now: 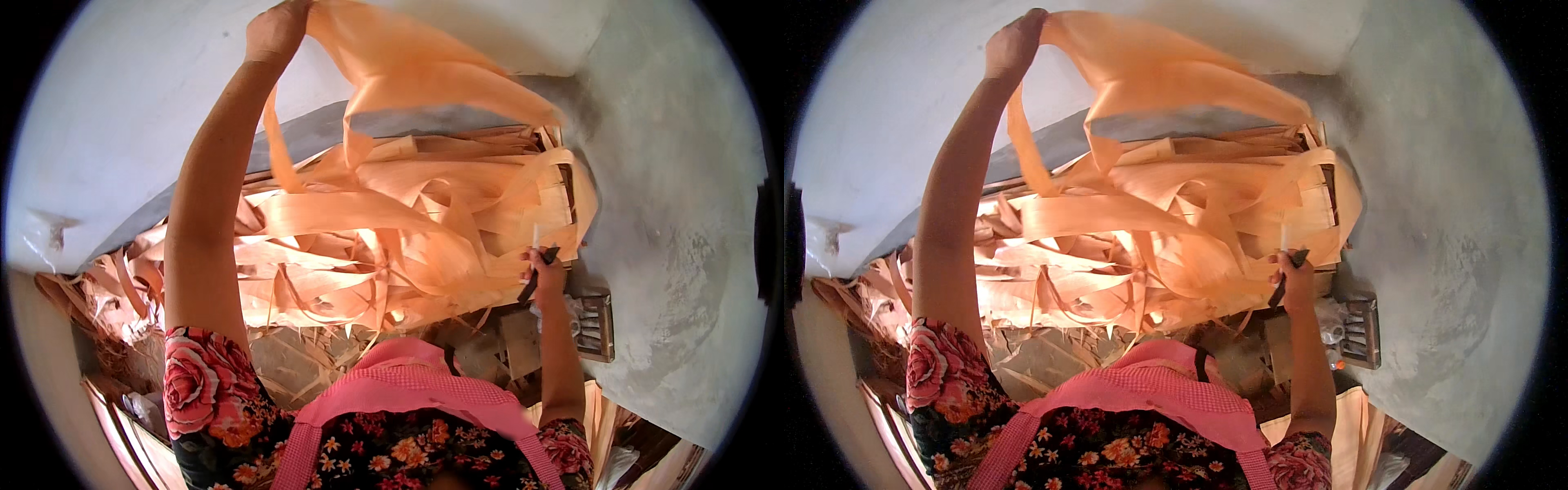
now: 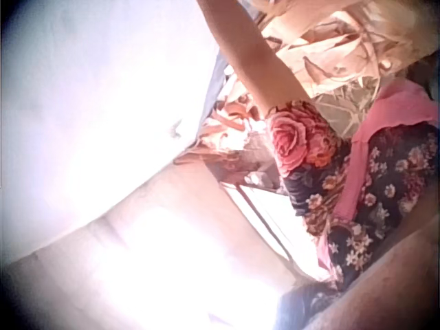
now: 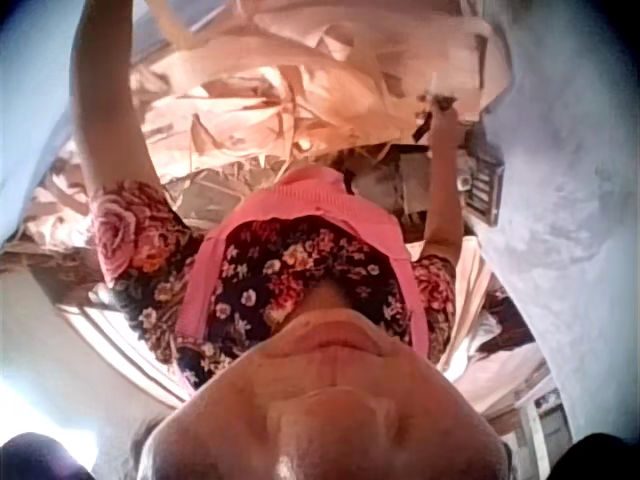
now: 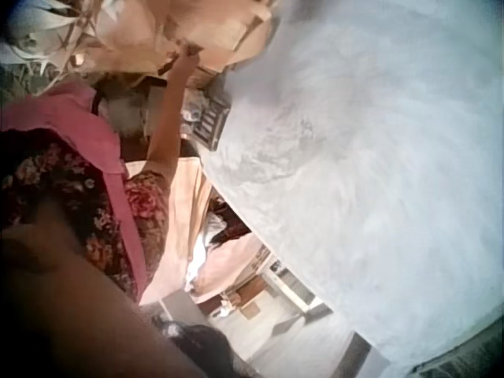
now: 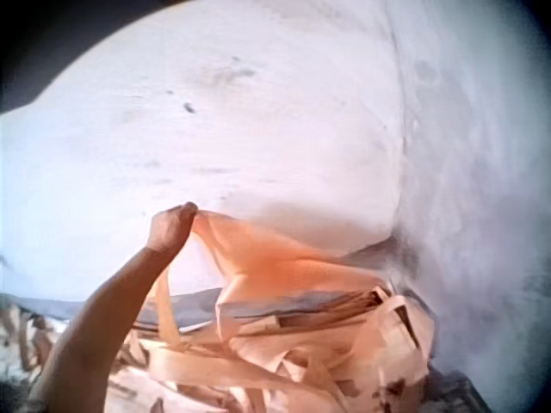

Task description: The person cuts sheets of wood veneer using a hand blade, aligns a long guide strip, and moves the cut pieces onto a stack.

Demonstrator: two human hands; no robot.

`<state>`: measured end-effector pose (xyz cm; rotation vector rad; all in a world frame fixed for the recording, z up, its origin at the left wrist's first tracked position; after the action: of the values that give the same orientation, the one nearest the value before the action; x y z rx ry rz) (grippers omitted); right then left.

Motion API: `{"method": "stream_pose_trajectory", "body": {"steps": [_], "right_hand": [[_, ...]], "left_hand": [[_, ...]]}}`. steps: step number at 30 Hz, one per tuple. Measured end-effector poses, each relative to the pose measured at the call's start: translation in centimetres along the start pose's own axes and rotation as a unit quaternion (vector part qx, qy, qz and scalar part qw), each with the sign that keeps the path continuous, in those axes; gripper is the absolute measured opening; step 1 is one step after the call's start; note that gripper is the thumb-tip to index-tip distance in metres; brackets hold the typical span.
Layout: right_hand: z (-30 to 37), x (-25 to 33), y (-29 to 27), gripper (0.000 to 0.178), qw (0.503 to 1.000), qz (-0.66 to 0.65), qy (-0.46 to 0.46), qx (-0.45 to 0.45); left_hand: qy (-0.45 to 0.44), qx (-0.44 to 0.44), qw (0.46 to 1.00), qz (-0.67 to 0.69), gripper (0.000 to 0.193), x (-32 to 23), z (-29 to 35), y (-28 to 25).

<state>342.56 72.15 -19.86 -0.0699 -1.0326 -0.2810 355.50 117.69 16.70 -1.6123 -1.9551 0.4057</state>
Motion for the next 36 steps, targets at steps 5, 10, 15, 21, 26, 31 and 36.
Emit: {"method": "stream_pose_trajectory", "body": {"steps": [5,10,15,21,26,31,36], "right_hand": [[7.3,-0.3,10.3,0.022,0.985,0.013,-0.036,0.166],[12.6,0.9,22.8,0.034,0.963,-0.066,-0.018,0.260],[16.5,6.8,34.3,0.027,0.906,-0.263,-0.015,0.332],[24.2,11.0,42.6,0.029,0.868,-0.281,-0.047,0.407],[33.5,13.9,44.9,0.020,0.844,-0.114,-0.317,0.417],[40.6,14.9,45.9,0.020,0.745,0.097,-0.508,0.421],[34.9,10.6,43.7,0.021,0.812,0.065,-0.196,0.545]], "left_hand": [[-0.109,0.012,0.992,-0.066,0.027,9.4,3.6,-9.0],[-0.134,-0.029,0.990,-0.015,0.017,13.4,10.9,-16.9],[-0.170,-0.017,0.977,0.131,0.015,15.2,20.1,-20.6],[-0.250,0.227,0.919,0.202,0.075,15.0,28.5,-21.7],[-0.188,-0.047,0.971,0.140,0.083,12.2,24.7,-25.8],[-0.421,-0.155,0.876,0.178,0.036,17.1,26.3,-24.6],[-0.405,-0.341,0.848,-0.003,0.022,27.9,25.4,-30.3]]}}
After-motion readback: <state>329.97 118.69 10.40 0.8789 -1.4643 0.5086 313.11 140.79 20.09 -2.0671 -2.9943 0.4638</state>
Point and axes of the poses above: each hand's wrist, its own z-axis away from the middle knuckle, its own y-axis out of the palm, x = y × z, the point moved 8 cm from there along -z, towards the middle knuckle, and after that the axes turned 15 degrees about -x, right-handed, at the moved point
